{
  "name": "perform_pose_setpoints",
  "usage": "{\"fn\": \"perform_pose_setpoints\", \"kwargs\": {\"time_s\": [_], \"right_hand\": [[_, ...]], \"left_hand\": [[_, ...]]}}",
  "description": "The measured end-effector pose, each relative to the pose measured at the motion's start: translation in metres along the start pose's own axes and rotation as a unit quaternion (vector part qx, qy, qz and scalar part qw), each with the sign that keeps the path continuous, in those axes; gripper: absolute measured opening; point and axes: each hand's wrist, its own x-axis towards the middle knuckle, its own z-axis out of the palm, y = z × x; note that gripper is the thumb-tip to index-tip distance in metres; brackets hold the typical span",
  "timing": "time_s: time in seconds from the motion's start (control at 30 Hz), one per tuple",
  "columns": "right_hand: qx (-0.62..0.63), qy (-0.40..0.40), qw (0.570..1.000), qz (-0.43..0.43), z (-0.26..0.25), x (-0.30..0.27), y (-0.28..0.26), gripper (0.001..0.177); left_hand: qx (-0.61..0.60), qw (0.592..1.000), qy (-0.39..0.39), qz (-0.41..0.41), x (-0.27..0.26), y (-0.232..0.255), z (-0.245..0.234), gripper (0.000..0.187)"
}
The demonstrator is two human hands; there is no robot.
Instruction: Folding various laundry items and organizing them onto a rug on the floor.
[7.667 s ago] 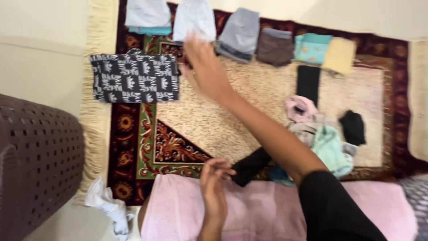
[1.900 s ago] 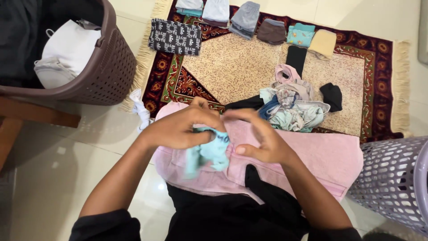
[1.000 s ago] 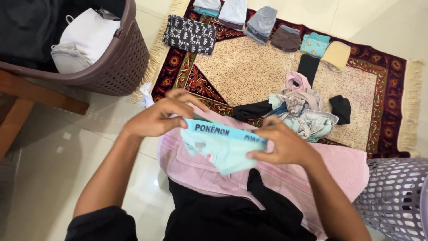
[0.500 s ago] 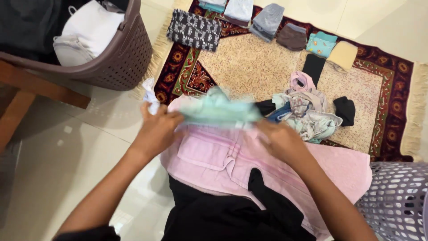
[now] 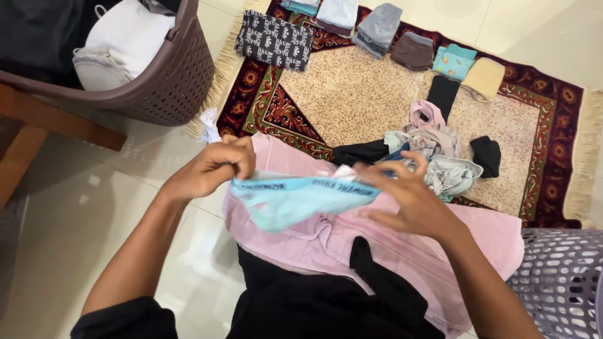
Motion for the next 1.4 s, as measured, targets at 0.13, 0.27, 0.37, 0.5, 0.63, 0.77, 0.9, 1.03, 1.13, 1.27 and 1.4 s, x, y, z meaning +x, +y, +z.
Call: {"fn": "perform_pose_setpoints", "kwargs": {"time_s": [0.13, 0.27, 0.37, 0.5, 0.63, 0.77, 0.9, 1.03, 1.13, 1.27, 1.4], "right_hand": [[0.060, 0.034, 0.997, 0.022, -0.001, -0.011, 0.006, 0.065], [0.003, 0.027, 0.999, -0.040, -0.008, -0.013, -0.005, 0.026], [0.034, 0.007, 0.997, -0.069, -0.019, -0.009, -0.021, 0.021], [0.062, 0.026, 0.995, -0.070, -0.008, -0.007, -0.029, 0.023], [0.140, 0.104, 0.984, 0.014, 0.035, -0.028, -0.006, 0.015], [-0.004, 0.247, 0.969, -0.009, 0.038, -0.013, -0.024, 0.019], [-0.043, 0.101, 0.993, -0.033, 0.070, -0.045, -0.008, 0.015], [0.057, 0.185, 0.965, -0.177, 0.071, -0.004, -0.065, 0.024], [0.138, 0.024, 0.968, -0.208, 0.094, -0.003, -0.070, 0.023], [0.142, 0.069, 0.984, -0.089, 0.125, 0.004, -0.047, 0.020], [0.130, 0.130, 0.983, -0.003, 0.118, 0.058, -0.044, 0.022]], "left_hand": [[0.291, 0.939, -0.093, -0.158, 0.020, 0.063, 0.008, 0.012], [0.276, 0.959, -0.034, 0.050, 0.014, 0.062, 0.002, 0.005], [0.258, 0.966, -0.007, 0.030, 0.005, 0.056, -0.010, 0.015], [0.293, 0.956, -0.015, -0.029, 0.010, 0.061, -0.005, 0.019], [0.290, 0.957, 0.012, 0.028, 0.016, 0.041, -0.004, 0.013], [0.325, 0.940, 0.105, 0.014, 0.012, 0.033, -0.003, 0.013], [0.508, 0.845, 0.133, 0.104, -0.003, 0.044, -0.007, 0.012], [0.493, 0.864, 0.093, 0.037, -0.051, 0.009, -0.001, 0.017], [0.371, 0.925, -0.050, -0.067, -0.082, -0.010, 0.008, 0.022], [0.230, 0.950, 0.142, -0.154, -0.083, -0.017, 0.050, 0.019], [0.213, 0.901, 0.348, -0.148, -0.077, -0.037, 0.134, 0.013]]}}
